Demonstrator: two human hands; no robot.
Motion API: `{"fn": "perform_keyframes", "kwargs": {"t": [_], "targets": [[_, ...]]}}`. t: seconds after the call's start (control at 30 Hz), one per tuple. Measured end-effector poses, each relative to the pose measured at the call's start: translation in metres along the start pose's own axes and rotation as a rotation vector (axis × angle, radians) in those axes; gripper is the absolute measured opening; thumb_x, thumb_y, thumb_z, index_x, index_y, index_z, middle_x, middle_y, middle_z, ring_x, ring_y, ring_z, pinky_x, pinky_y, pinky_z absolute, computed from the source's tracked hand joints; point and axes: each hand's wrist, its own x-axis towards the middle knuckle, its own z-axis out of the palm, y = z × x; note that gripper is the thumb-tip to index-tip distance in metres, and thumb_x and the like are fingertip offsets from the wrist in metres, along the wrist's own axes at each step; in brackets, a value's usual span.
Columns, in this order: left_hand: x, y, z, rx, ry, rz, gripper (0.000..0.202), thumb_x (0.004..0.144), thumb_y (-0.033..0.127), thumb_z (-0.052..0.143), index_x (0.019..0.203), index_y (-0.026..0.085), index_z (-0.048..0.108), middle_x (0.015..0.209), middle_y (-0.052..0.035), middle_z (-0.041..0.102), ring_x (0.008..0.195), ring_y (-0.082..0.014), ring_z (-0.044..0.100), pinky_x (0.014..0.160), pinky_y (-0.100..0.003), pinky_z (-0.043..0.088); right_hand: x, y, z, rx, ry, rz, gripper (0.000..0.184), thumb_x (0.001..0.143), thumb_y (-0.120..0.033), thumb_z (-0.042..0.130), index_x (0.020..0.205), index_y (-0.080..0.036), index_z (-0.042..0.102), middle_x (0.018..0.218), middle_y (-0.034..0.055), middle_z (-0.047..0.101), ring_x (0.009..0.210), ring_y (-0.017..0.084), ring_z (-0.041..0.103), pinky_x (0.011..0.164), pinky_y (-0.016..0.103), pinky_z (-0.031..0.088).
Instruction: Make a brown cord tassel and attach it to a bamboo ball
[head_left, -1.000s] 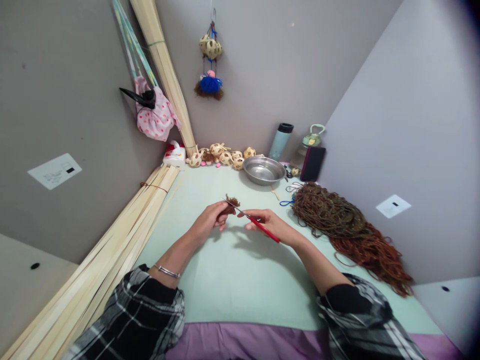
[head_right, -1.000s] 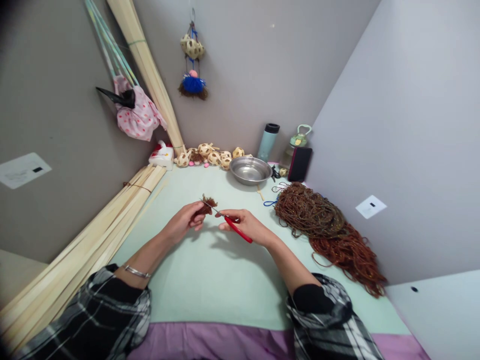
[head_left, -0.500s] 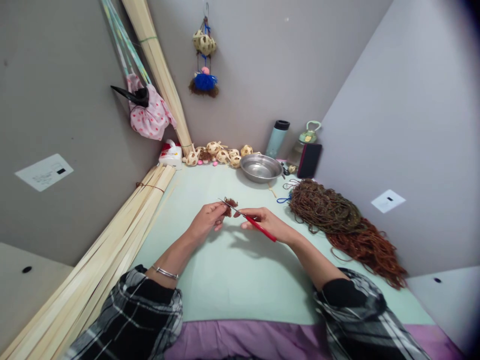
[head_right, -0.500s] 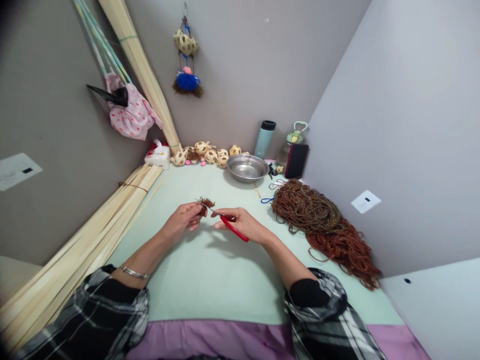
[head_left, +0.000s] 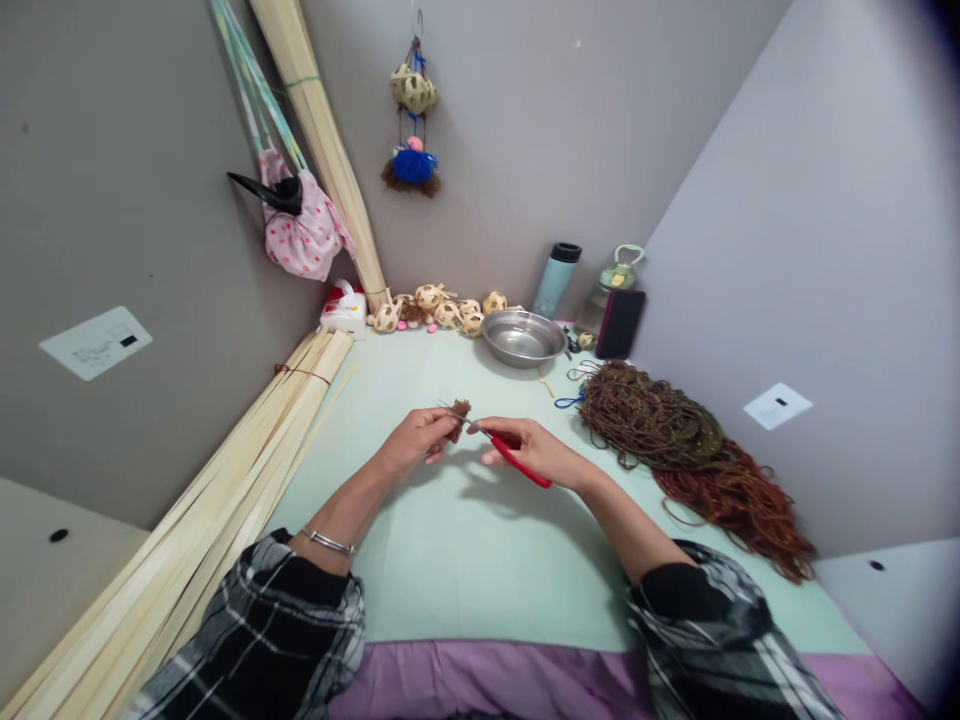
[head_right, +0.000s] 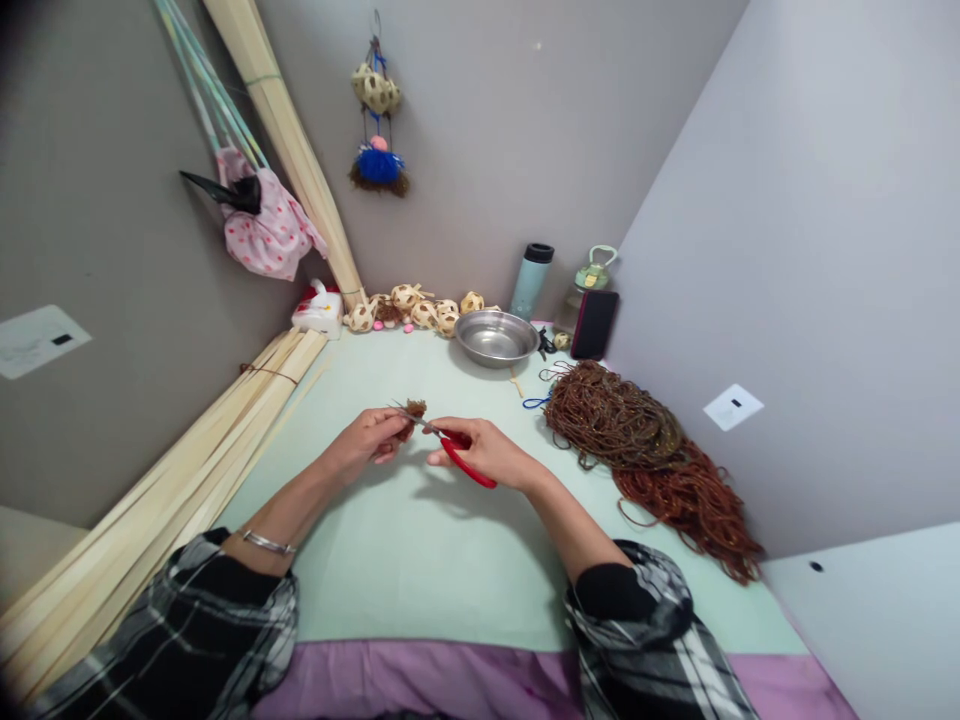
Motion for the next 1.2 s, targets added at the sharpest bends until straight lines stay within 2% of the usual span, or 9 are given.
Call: {"fn": "perform_keyframes", "kwargs": {"t": [0.23,0.4,0.57,0.67,0.8,0.9,1.07,1.17,1.2], "targets": [[-0.003,0.006,0.0,-0.019,-0.015,-0.025,0.035,0.077,0.048,0.065,0.074,0.014,0.06,0.066,0.0018,0.047,0.044,-0.0039,0.028,0.038,-0.02,0.021,-0.001,0.001,-0.002,-0.028,0.011,0.032,0.051,0.078,-0.05,0.072,0.115,-0.015,0.071,0.07,-0.0025,0.056,0.063,0.01,0.042,0.063,0.023,0.04],[-0.003,0.008,0.0,-0.042,-0.027,-0.02,0.036,0.077,0.048,0.067,0.069,0.014,0.057,0.06,0.0039,0.043,0.043,-0.004,0.024,0.038,-0.019,0.02,0.004,0.005,0.001,0.017,-0.02,-0.034,0.045,0.081,-0.046,0.069,0.115,-0.017,0.069,0.093,0.0027,0.066,0.081,0.015,0.057,0.075,0.026,0.046],[-0.003,0.006,-0.002,-0.156,0.063,0.019,0.046,0.085,0.059,0.058,0.082,0.013,0.064,0.059,0.0072,0.028,0.047,-0.0052,0.023,0.046,-0.018,0.032,0.01,0.024,-0.008,-0.239,0.406,0.115,0.05,0.081,-0.045,0.066,0.121,-0.016,0.06,0.09,0.0045,0.067,0.079,0.019,0.059,0.077,0.031,0.047],[-0.002,0.007,-0.003,-0.298,0.08,0.027,0.058,0.087,0.066,0.051,0.097,0.012,0.068,0.066,0.004,0.037,0.054,-0.0069,0.037,0.058,-0.021,0.044,0.01,0.036,-0.02,-0.484,0.496,0.241,0.051,0.085,-0.039,0.063,0.13,-0.017,0.05,0.098,0.0069,0.068,0.083,0.02,0.061,0.081,0.034,0.047],[-0.001,0.01,-0.003,-0.439,0.1,0.039,0.063,0.085,0.068,0.052,0.104,0.01,0.068,0.074,0.0003,0.047,0.062,-0.0089,0.045,0.069,-0.025,0.05,0.006,0.037,-0.025,-0.945,0.412,0.297,0.028,0.091,-0.028,0.056,0.114,-0.013,0.062,0.108,0.0172,0.063,0.103,0.03,0.057,0.087,0.039,0.044],[0.0,0.011,-0.004,-0.478,0.158,0.052,0.059,0.086,0.065,0.054,0.104,0.01,0.068,0.074,0.0004,0.048,0.062,-0.0088,0.046,0.069,-0.025,0.051,0.008,0.03,-0.016,-1.133,0.422,0.255,0.025,0.094,-0.027,0.054,0.11,-0.011,0.066,0.113,0.0214,0.059,0.111,0.034,0.051,0.092,0.044,0.042],[0.001,0.008,-0.007,-0.476,0.148,0.068,0.056,0.088,0.062,0.053,0.106,0.011,0.068,0.072,0.0012,0.048,0.061,-0.0082,0.047,0.068,-0.023,0.051,0.02,0.02,0.024,-0.866,0.196,-0.055,0.055,0.089,-0.039,0.066,0.138,-0.018,0.05,0.117,0.015,0.056,0.104,0.026,0.055,0.083,0.034,0.048],[0.001,0.007,-0.007,-0.466,0.127,0.073,0.054,0.088,0.061,0.054,0.105,0.011,0.068,0.071,0.0015,0.049,0.06,-0.0079,0.046,0.067,-0.023,0.05,0.023,0.011,0.044,-0.839,0.06,-0.108,0.02,0.095,-0.02,0.054,0.11,-0.016,0.066,0.102,0.0108,0.059,0.089,0.021,0.056,0.074,0.03,0.046],[0.001,0.008,-0.007,-0.459,0.132,0.073,0.054,0.088,0.061,0.055,0.105,0.011,0.068,0.071,0.0017,0.048,0.059,-0.0077,0.045,0.067,-0.023,0.05,0.02,0.006,0.046,-0.787,0.023,-0.116,0.019,0.095,-0.014,0.05,0.102,-0.015,0.068,0.096,0.0094,0.059,0.083,0.018,0.056,0.072,0.029,0.045]]}}
